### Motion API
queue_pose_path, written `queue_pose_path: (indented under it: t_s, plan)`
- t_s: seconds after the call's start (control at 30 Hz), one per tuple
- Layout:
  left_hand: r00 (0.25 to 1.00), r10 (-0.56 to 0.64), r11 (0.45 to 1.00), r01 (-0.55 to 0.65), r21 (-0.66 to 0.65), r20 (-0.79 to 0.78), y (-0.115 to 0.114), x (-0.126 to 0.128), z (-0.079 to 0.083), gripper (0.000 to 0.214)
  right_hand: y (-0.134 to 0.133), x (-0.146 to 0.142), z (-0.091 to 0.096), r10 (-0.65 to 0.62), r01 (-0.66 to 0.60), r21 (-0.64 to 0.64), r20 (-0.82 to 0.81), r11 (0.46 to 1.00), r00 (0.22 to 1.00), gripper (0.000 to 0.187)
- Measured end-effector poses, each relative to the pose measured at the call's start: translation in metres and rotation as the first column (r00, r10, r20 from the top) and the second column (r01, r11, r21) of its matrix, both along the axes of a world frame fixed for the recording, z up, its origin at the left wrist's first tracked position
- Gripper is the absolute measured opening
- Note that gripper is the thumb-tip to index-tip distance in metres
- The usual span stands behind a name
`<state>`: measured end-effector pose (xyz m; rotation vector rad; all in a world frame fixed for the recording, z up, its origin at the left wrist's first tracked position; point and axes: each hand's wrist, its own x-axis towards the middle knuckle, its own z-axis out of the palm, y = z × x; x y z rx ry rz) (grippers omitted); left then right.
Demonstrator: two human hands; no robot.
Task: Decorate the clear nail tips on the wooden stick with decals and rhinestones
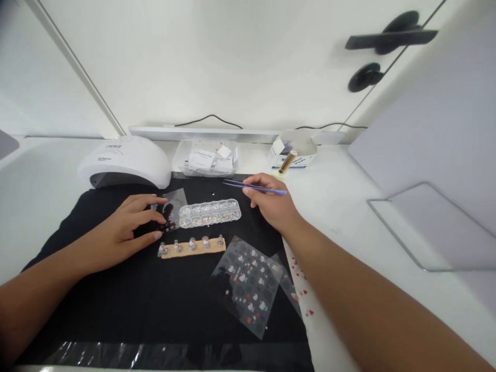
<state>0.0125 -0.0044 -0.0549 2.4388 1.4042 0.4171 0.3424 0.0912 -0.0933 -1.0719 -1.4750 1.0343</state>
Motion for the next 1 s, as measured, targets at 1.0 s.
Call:
queue_pose_path:
  t_s: [1.0]
  plan:
    - [0.984, -0.162, 0.977, 0.170, -0.126, 0.072, -0.008, -0.001, 0.012, 0.033, -0.002, -0.003, 0.004, -0.002, 0.002, 0.016, 0.013, 1.000, 1.000, 0.012]
